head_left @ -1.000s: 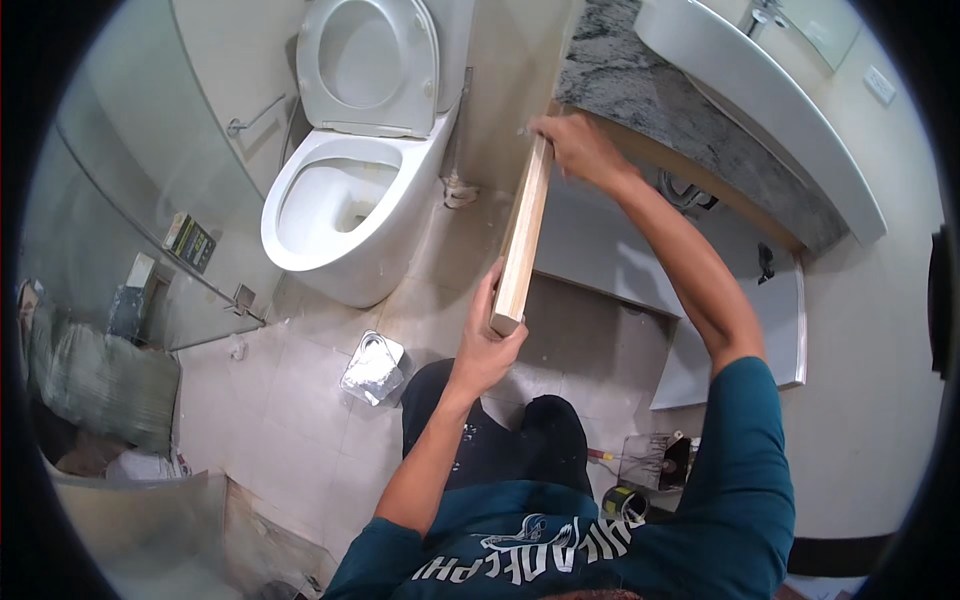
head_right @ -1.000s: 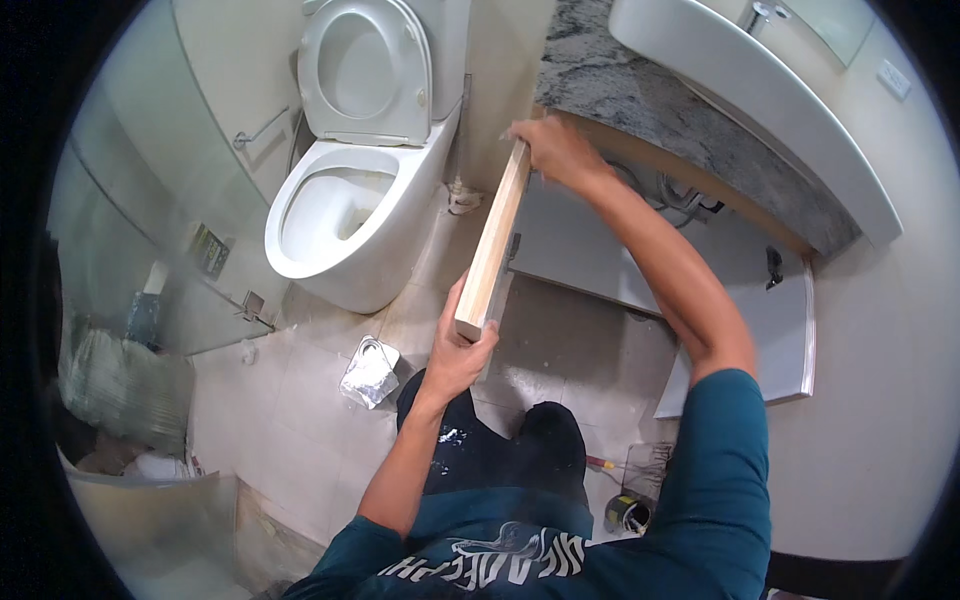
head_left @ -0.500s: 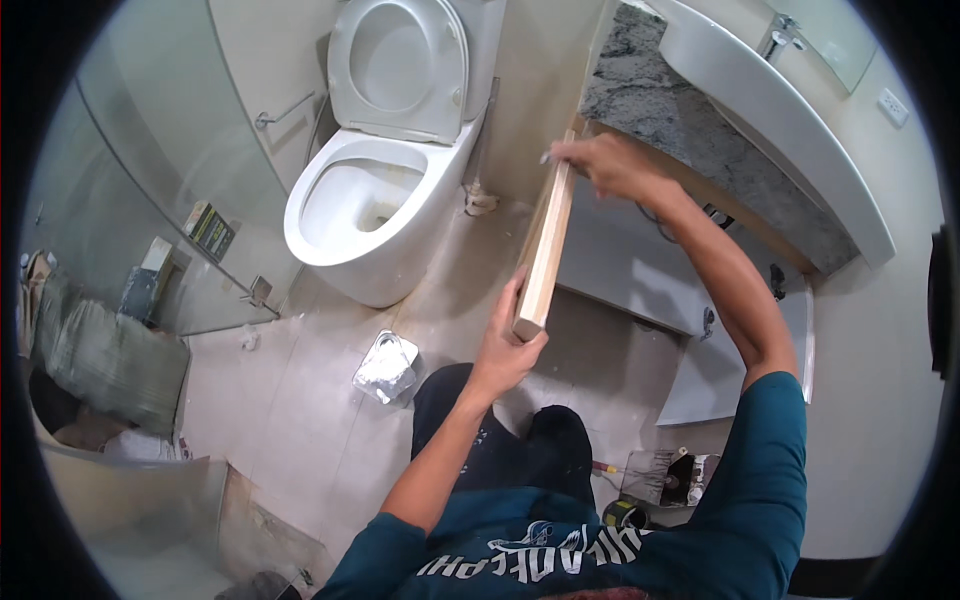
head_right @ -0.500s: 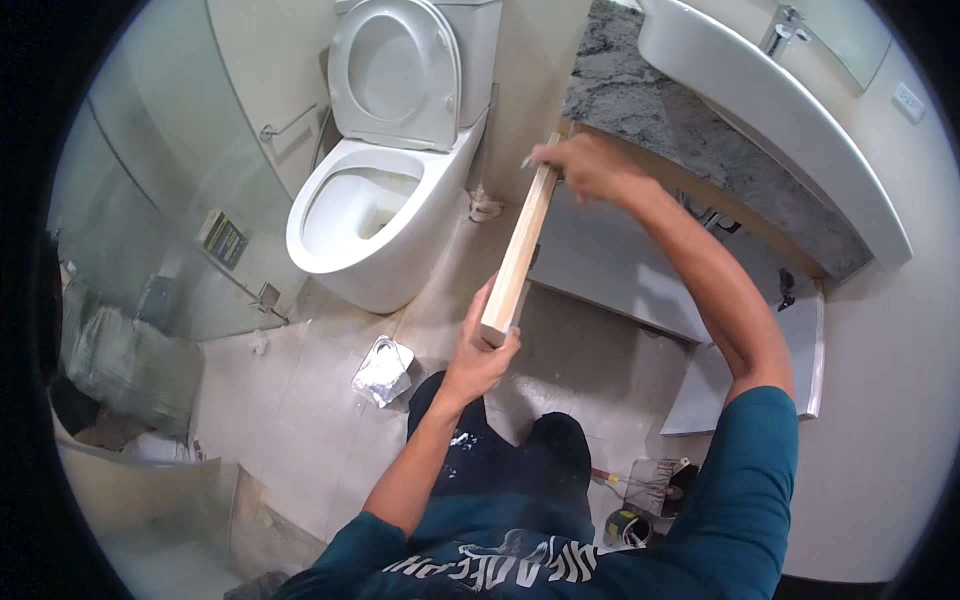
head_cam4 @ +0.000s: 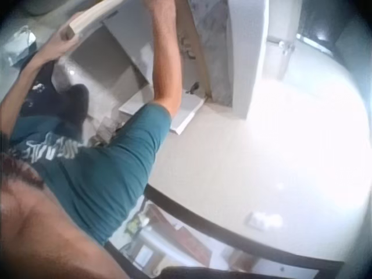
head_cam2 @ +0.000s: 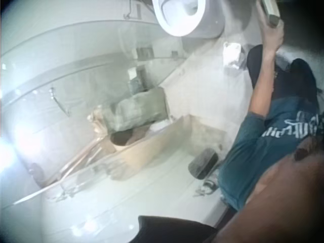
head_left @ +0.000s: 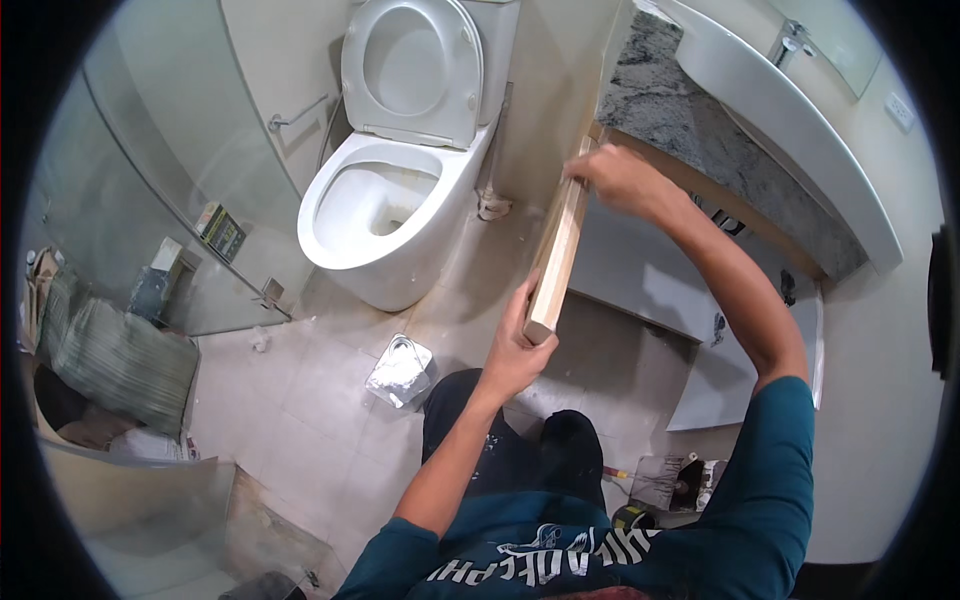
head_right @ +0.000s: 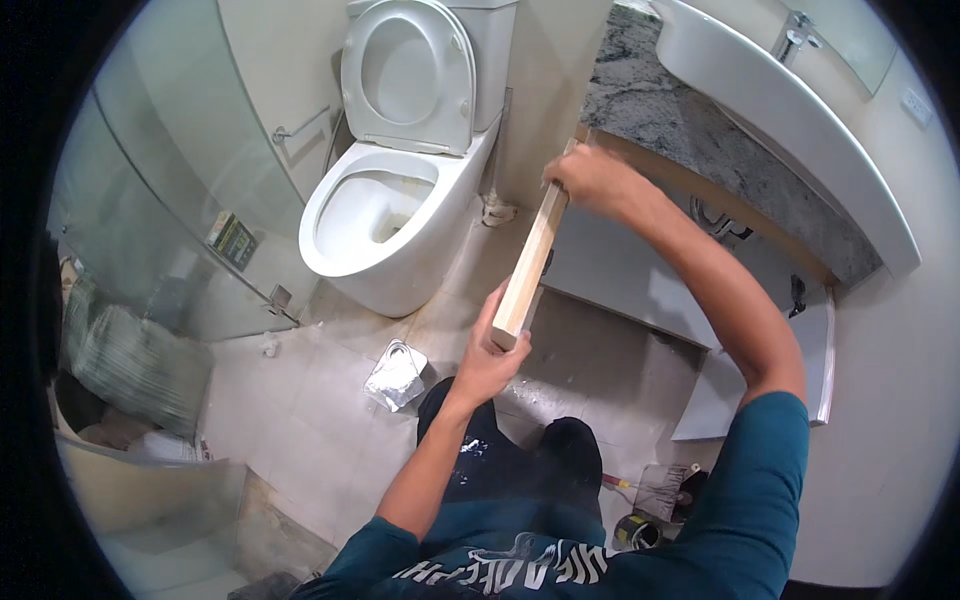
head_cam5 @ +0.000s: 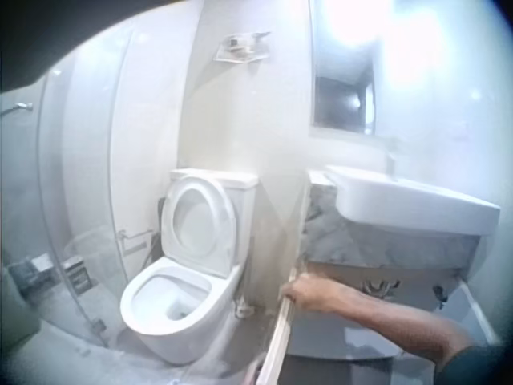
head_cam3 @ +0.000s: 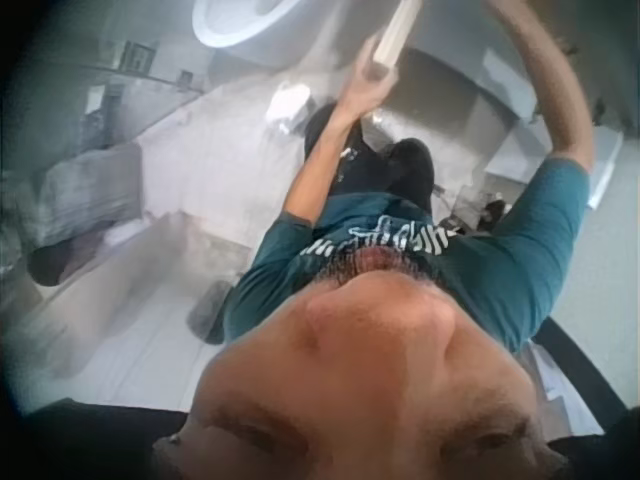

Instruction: The person prepares a cabinet door by sanding the edges and top corner with a piece of sandpaper and then fits the door into a cabinet frame under a bathroom sink.

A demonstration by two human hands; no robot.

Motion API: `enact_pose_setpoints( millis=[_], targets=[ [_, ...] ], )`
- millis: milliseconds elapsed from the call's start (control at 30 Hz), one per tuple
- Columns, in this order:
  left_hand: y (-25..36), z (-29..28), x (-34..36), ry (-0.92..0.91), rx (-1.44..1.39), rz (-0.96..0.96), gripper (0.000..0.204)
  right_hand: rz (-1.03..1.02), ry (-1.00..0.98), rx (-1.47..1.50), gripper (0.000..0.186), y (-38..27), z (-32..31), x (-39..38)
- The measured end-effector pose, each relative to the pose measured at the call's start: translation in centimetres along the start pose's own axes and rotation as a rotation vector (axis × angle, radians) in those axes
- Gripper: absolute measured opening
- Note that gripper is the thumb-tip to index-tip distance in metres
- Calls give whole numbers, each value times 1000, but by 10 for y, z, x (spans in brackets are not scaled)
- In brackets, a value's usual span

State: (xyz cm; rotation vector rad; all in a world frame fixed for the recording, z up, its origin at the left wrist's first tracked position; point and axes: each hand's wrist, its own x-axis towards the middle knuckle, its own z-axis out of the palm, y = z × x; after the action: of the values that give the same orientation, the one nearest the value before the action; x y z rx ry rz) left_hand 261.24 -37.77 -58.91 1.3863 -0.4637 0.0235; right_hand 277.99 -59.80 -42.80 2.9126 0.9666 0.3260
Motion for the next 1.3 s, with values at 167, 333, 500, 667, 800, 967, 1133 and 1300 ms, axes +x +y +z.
enact_pose_setpoints(
  millis=[167,333,500,667,800,967,1133,1300],
  targets=[
    [3,5,-2,3,120,-39,74,259,111,104,26,13,-3,11],
    [-1,2,0,16,136,19,74,67,163,69,30,0,11,-12],
    [3,-3,-4,15,146,-15,75,203,139,129,35,5,18,-4],
    [-7,2,-3,-14,51,-70,83,238,189,195,37,15,18,-13],
    [-3,1,-2,-2,110,-33,86,166,234,97,33,22,13,-1],
    [-2,6,-4,-1,117,-31,78,272,93,205,36,8,2,-1],
    [1,8,-7,15,120,-13,80,1,165,166,47,-15,12,-29],
    [6,10,-6,34,116,-4,73,-28,-9,258,48,-15,7,-27]
  ],
)
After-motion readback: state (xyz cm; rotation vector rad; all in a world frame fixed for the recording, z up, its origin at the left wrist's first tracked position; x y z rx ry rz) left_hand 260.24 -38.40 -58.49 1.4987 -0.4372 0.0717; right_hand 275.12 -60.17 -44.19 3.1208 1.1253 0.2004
